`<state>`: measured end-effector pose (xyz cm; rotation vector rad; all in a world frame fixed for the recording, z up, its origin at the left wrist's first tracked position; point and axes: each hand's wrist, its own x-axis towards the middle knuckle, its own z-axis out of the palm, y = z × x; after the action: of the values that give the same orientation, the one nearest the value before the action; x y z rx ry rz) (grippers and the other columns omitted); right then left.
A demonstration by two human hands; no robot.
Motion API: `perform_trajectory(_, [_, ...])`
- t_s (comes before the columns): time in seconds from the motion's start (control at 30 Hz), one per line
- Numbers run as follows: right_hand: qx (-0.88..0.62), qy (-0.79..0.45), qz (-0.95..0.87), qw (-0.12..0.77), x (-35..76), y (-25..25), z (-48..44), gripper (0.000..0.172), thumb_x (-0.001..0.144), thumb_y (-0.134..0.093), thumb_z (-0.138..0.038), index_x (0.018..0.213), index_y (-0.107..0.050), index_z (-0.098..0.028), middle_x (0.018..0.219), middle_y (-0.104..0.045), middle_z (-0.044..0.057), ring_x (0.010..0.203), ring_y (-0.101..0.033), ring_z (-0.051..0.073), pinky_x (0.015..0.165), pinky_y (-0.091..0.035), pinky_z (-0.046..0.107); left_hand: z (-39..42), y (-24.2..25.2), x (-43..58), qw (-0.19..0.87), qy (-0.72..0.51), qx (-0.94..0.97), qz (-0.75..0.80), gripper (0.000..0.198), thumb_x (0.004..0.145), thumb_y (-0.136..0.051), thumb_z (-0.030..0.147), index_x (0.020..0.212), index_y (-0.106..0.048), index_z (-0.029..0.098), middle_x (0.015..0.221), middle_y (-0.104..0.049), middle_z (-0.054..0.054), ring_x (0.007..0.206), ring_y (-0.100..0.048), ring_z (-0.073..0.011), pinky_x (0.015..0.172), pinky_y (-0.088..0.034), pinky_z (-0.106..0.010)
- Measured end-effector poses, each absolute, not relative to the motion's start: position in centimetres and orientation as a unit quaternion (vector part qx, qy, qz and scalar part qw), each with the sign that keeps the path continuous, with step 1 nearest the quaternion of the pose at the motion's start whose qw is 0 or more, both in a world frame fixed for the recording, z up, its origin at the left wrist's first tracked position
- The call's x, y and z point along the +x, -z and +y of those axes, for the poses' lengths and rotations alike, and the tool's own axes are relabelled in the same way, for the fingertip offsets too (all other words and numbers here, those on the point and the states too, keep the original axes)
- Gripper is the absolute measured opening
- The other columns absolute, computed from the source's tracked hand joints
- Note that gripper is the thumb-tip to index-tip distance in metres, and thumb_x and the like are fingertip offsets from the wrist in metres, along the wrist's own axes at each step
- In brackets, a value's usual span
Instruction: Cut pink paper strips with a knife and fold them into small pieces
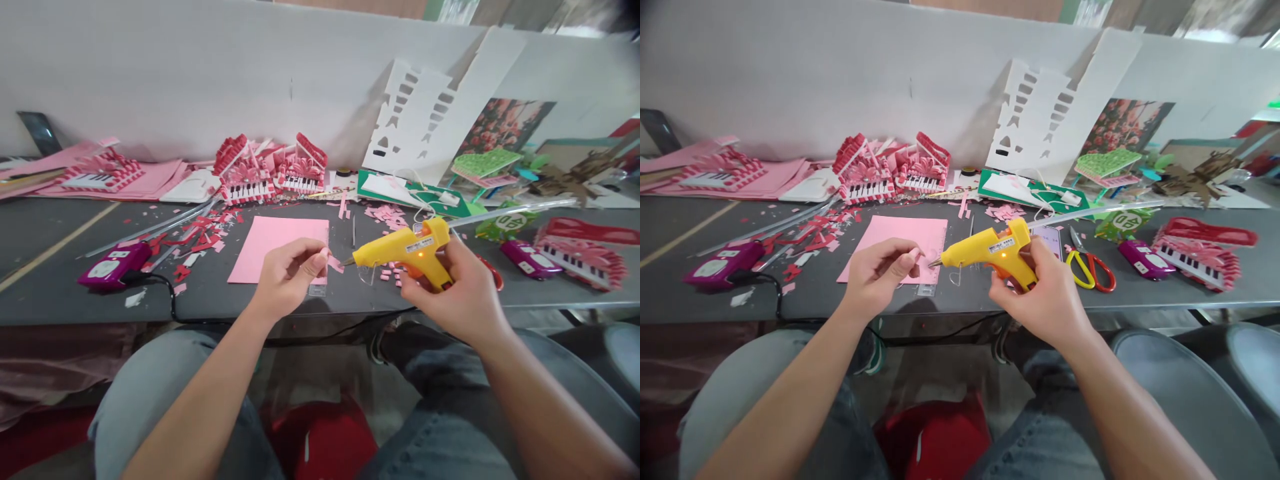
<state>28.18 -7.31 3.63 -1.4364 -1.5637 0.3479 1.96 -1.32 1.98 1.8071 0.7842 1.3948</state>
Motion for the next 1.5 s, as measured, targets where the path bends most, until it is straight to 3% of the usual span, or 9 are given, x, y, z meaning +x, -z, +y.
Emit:
perform_trajectory(0.37, [-0.590, -0.130, -0.643, 0.470, 27.96, -3.77, -7.44, 0.034, 0.074, -0.078, -0.030, 0.103, -0.061, -0.025, 0.084, -0.074, 0.001, 0.061, -0.068, 0.017, 0.054, -0.058, 0.027, -1.42, -2.47, 2.26, 0.361, -0.551, 0.688, 0.306, 0.044, 0.093, -0.072, 0.063, 0.086, -0.072, 0.019, 0.071, -0.072, -0.004, 0.057, -0.066, -0.0151, 0.053, -0.055, -0.027])
perform_trajectory(1.5, [-0.603, -0.125, -0.618, 0.488, 27.58, -3.78, -7.64, 0.037, 0.075, -0.082, -0.036, 0.103, -0.059, -0.026, 0.091, -0.076, 0.004, 0.066, -0.072, 0.020, 0.055, -0.060, 0.029, -1.06, -1.59, 1.98, 0.315, -0.577, 0.677, 0.330, 0.036, 0.097, -0.072, 0.053, 0.091, -0.073, 0.017, 0.067, -0.067, -0.002, 0.059, -0.064, -0.0132, 0.055, -0.054, -0.024])
